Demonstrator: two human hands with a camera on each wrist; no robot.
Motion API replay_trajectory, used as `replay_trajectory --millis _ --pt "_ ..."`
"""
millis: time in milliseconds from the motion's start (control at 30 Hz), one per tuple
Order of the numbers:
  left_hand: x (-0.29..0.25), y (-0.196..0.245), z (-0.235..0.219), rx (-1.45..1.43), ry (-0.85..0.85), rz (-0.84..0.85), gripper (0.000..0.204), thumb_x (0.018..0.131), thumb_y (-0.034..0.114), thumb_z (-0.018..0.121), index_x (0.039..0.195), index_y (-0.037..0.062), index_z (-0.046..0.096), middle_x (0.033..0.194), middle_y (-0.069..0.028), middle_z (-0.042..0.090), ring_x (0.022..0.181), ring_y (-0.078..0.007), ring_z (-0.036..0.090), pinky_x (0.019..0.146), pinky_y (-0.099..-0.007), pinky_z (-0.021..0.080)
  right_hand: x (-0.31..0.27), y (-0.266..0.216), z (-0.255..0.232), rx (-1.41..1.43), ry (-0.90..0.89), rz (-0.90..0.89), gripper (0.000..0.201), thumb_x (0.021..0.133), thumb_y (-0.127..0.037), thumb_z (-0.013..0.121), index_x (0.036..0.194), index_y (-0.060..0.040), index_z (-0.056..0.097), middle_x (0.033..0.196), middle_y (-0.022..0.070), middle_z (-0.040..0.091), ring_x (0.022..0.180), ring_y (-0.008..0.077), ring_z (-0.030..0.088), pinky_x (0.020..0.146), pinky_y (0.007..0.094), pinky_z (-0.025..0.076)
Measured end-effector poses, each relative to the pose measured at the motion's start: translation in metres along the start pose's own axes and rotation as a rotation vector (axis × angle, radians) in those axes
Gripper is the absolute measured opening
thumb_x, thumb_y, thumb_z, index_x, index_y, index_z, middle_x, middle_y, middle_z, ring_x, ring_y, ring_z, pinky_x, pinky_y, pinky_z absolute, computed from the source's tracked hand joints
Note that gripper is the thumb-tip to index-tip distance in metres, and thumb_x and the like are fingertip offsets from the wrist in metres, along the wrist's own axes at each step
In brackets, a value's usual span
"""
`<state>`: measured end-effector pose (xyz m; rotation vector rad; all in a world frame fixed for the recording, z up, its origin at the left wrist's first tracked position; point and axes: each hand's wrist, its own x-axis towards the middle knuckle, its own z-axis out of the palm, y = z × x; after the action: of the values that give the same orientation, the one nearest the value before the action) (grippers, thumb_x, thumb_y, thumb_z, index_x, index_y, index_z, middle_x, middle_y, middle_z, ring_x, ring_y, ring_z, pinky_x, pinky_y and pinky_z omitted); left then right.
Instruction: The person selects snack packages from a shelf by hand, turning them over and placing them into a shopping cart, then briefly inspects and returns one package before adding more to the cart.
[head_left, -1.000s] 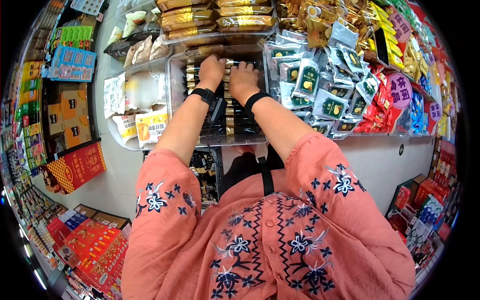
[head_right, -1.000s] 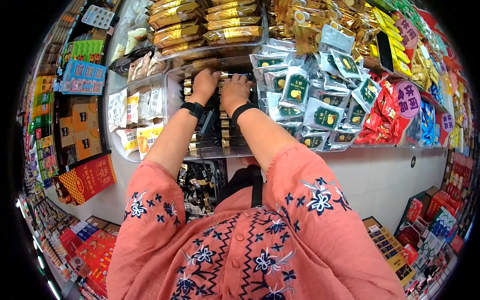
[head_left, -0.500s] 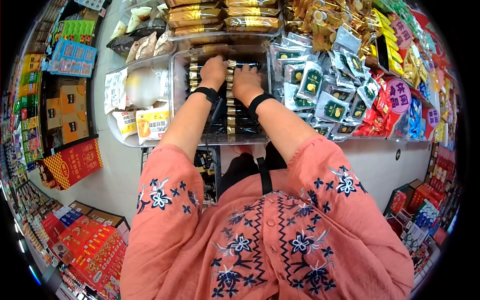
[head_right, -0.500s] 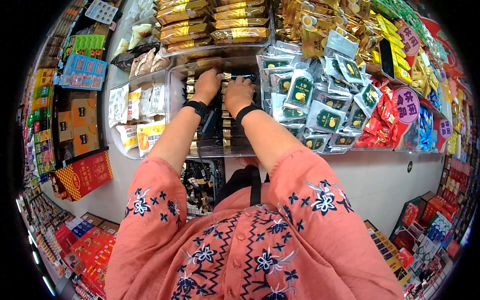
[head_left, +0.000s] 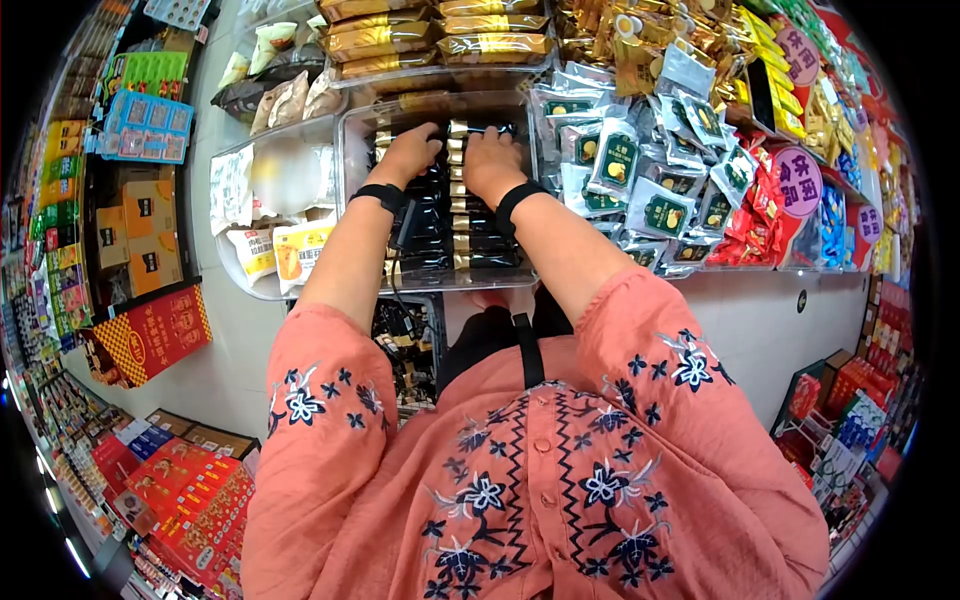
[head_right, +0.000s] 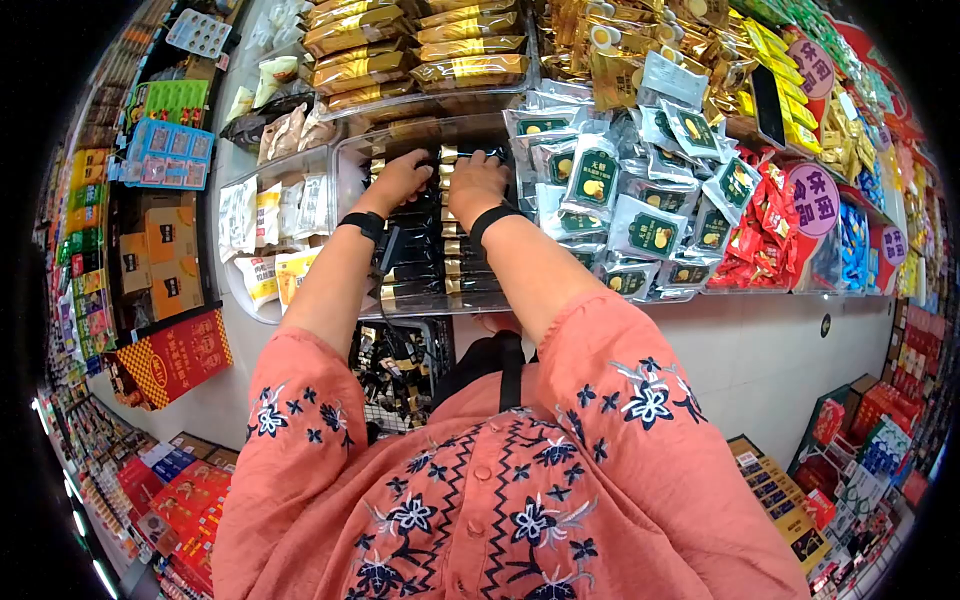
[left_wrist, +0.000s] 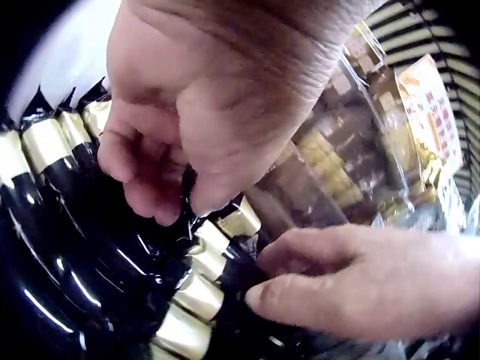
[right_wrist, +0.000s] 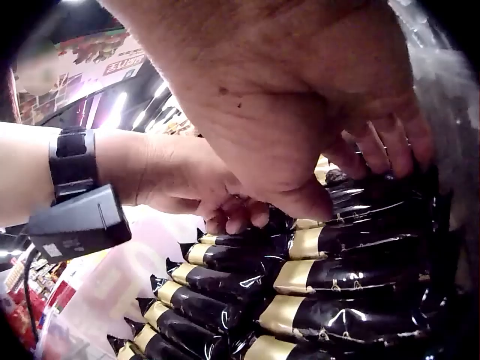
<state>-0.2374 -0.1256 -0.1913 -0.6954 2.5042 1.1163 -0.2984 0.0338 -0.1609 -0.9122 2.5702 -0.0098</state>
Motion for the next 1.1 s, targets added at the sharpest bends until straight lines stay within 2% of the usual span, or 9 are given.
replay_trajectory --millis 67,133,233,333,533,633,833,1033,1100 --pt "0.004 -0.009 0.007 0.251 0.071 0.109 0.043 0.097 0.029 0.059 0.135 0.0101 0.054 0.089 -0.0175 0.071 0.073 -0.0319 0.069 0.066 -0.0421 0.055 0.001 0.001 0.002 -0.010 0.003 0.001 0.041 0.090 -0.021 0.064 0.129 -0.0071 0.061 0.135 0.0163 0.053 0.124 0.0367 0.052 0.098 0.0496 0.044" --pt "-0.003 -0.002 0.011 0.437 0.150 0.162 0.040 0.097 0.030 0.058 0.133 0.0113 0.055 0.096 -0.0238 0.071 0.086 -0.0409 0.069 0.077 -0.0483 0.055 0.000 0.000 -0.001 -0.013 -0.010 0.003 0.041 0.090 -0.020 0.064 0.128 -0.0063 0.061 0.135 0.0162 0.053 0.124 0.0365 0.052 0.098 0.0483 0.044" --pt "-0.009 0.007 0.008 0.417 0.107 0.135 0.037 0.097 0.031 0.056 0.129 0.0109 0.057 0.104 -0.0277 0.069 0.100 -0.0452 0.065 0.085 -0.0533 0.052 0.000 -0.001 -0.003 -0.025 -0.037 0.013 0.041 0.090 -0.020 0.064 0.129 -0.0074 0.061 0.136 0.0158 0.052 0.125 0.0367 0.051 0.100 0.0471 0.043" --pt "-0.011 0.010 0.010 0.412 0.121 0.116 0.036 0.097 0.029 0.057 0.127 0.0091 0.058 0.102 -0.0272 0.070 0.099 -0.0439 0.066 0.084 -0.0522 0.053 0.000 0.001 -0.004 -0.018 -0.032 0.010 0.043 0.089 -0.020 0.066 0.129 -0.0084 0.061 0.137 0.0147 0.051 0.126 0.0363 0.051 0.101 0.0459 0.042" --pt "0.004 -0.005 0.017 0.320 0.166 0.191 0.033 0.093 0.027 0.058 0.117 0.0047 0.063 0.100 -0.0267 0.070 0.095 -0.0438 0.067 0.083 -0.0504 0.053 0.003 0.002 -0.010 -0.036 -0.068 0.026 0.041 0.089 -0.021 0.066 0.129 -0.0085 0.063 0.138 0.0135 0.051 0.127 0.0355 0.051 0.101 0.0459 0.042" --pt "0.004 -0.003 0.015 0.195 0.047 0.075 0.032 0.092 0.028 0.059 0.111 0.0028 0.065 0.097 -0.0269 0.070 0.093 -0.0436 0.067 0.083 -0.0494 0.053 0.002 0.001 -0.018 0.014 -0.122 0.057 0.039 0.090 -0.020 0.066 0.127 -0.0087 0.065 0.137 0.0134 0.052 0.126 0.0360 0.051 0.100 0.0462 0.042" --pt "-0.001 -0.008 0.015 0.226 0.169 0.241 0.032 0.092 0.031 0.062 0.102 0.0010 0.066 0.098 -0.0265 0.069 0.096 -0.0418 0.066 0.084 -0.0484 0.051 -0.001 0.003 -0.004 -0.015 -0.048 0.005 0.037 0.090 -0.020 0.065 0.126 -0.0086 0.066 0.135 0.0136 0.053 0.123 0.0373 0.053 0.099 0.0481 0.042" --pt "-0.017 0.018 0.019 0.256 0.298 0.137 0.035 0.090 0.032 0.067 0.099 -0.0020 0.067 0.097 -0.0259 0.070 0.097 -0.0437 0.065 0.085 -0.0478 0.051 0.000 0.005 -0.001 0.012 -0.029 -0.010 0.038 0.090 -0.020 0.065 0.126 -0.0081 0.064 0.134 0.0145 0.053 0.124 0.0375 0.053 0.099 0.0486 0.042" --pt "-0.010 0.018 0.023 0.225 0.312 0.096 0.032 0.088 0.030 0.067 0.093 -0.0012 0.068 0.095 -0.0250 0.070 0.093 -0.0436 0.066 0.083 -0.0505 0.052 -0.002 0.004 0.000 -0.002 -0.019 -0.010 0.039 0.089 -0.020 0.066 0.127 -0.0086 0.063 0.134 0.0145 0.053 0.123 0.0377 0.053 0.099 0.0486 0.042"
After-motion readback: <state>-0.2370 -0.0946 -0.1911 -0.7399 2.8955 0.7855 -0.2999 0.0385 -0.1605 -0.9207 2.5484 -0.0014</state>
